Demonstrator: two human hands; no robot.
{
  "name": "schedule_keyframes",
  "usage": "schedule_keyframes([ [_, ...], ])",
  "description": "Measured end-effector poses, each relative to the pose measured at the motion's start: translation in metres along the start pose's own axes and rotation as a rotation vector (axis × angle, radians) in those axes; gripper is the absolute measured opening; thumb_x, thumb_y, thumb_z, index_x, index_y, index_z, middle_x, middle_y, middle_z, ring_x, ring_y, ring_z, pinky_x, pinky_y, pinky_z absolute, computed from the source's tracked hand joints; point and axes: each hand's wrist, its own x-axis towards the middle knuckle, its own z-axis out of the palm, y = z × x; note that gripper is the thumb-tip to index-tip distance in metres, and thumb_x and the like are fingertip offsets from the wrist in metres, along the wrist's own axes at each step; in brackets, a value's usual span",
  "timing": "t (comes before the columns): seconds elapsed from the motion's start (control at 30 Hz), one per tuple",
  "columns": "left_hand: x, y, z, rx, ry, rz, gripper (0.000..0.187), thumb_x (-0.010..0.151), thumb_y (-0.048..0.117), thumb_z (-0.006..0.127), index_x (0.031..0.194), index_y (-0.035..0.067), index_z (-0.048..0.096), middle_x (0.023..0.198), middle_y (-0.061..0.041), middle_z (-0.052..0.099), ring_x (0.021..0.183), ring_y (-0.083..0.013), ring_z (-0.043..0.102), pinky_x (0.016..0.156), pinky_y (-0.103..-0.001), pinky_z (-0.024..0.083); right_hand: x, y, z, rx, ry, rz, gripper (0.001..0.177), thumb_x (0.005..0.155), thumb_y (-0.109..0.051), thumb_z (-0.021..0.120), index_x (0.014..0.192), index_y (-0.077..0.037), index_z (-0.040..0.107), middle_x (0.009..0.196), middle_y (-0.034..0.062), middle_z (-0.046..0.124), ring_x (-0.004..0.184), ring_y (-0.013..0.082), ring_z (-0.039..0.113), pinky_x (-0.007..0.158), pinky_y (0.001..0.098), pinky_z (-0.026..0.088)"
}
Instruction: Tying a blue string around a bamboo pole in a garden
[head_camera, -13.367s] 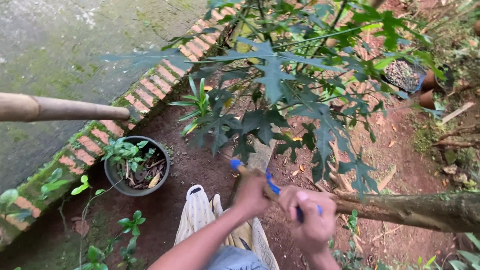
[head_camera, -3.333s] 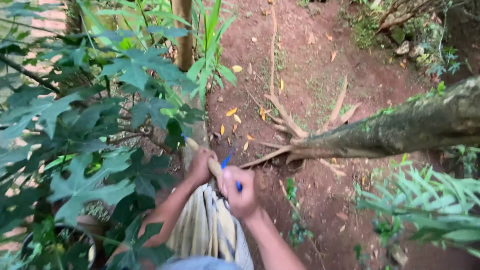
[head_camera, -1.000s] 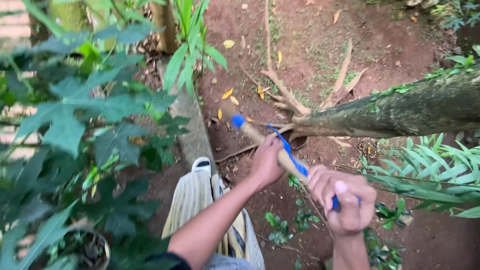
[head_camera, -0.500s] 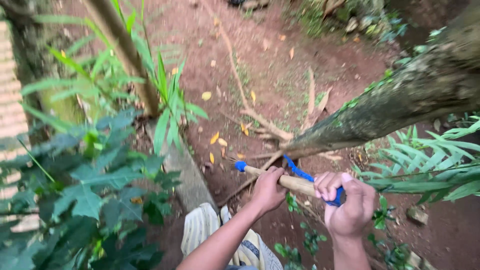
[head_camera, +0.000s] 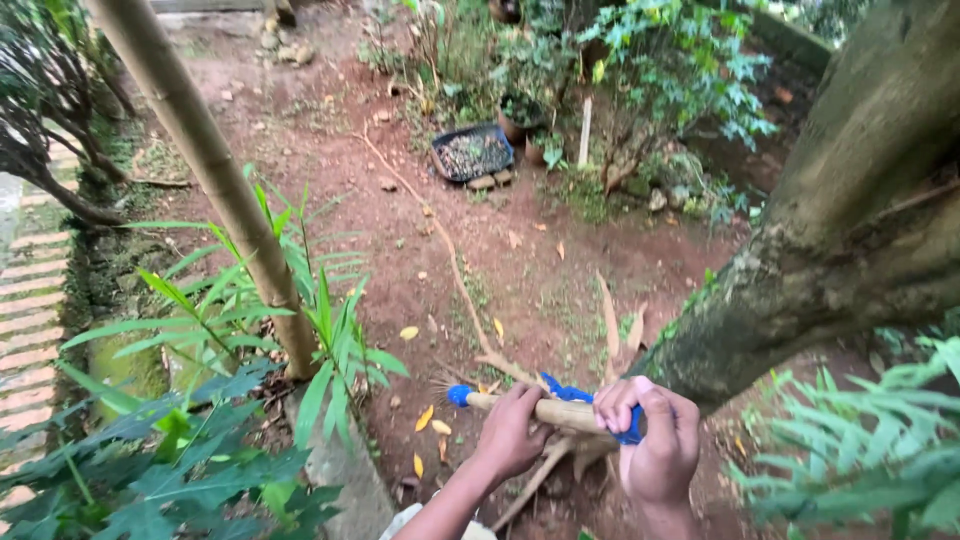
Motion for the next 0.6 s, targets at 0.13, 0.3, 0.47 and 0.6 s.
schedule_keyframes([
  [0.13,0.054,-0.01,-0.01,0.075,-0.028,-0.029,0.032,0.085,0.028,0.073,0.108,0.016,0.055,0.108,-0.009,0.058,0.096,-0.0383,0.058,0.079,-0.053,0.045,0.046,0.033,-0.012,0.086,-0.029,-0.036,0.048,0.101,-0.015,0.045,0.054,-0.004,0.044,0.049,0.0099,0.042,0.047,0.0235,0.044,0.053,0.035,0.039],
  [0.3,0.14,-0.041,-0.015,0.158,-0.063,0.082,0.04,0.087,0.044,0.077,0.091,0.015,0.051,0.092,-0.01,0.058,0.087,-0.0339,0.06,0.074,-0.046,0.044,0.118,0.086,-0.031,0.052,-0.042,0.027,0.045,0.1,-0.015,0.046,0.056,-0.004,0.049,0.051,0.0095,0.046,0.05,0.0243,0.049,0.052,0.0361,0.041],
  [0.47,0.218,-0.029,-0.027,0.237,-0.194,-0.112,0.02,0.095,0.042,0.067,0.1,0.025,0.058,0.104,0.006,0.058,0.104,-0.014,0.047,0.095,-0.032,0.045,0.198,0.13,-0.049,0.049,-0.081,0.12,0.043,0.097,-0.023,0.052,0.057,-0.006,0.053,0.056,0.01,0.051,0.055,0.0239,0.05,0.062,0.0393,0.045],
  [0.6,0.269,-0.045,-0.039,0.222,-0.122,-0.158,0.008,0.095,0.029,0.067,0.1,0.025,0.062,0.101,0.006,0.064,0.098,-0.0133,0.049,0.089,-0.03,0.044,0.255,0.16,-0.045,0.018,-0.164,0.164,0.04,0.095,-0.031,0.055,0.061,-0.01,0.055,0.062,0.0089,0.056,0.061,0.0236,0.055,0.071,0.0424,0.05],
])
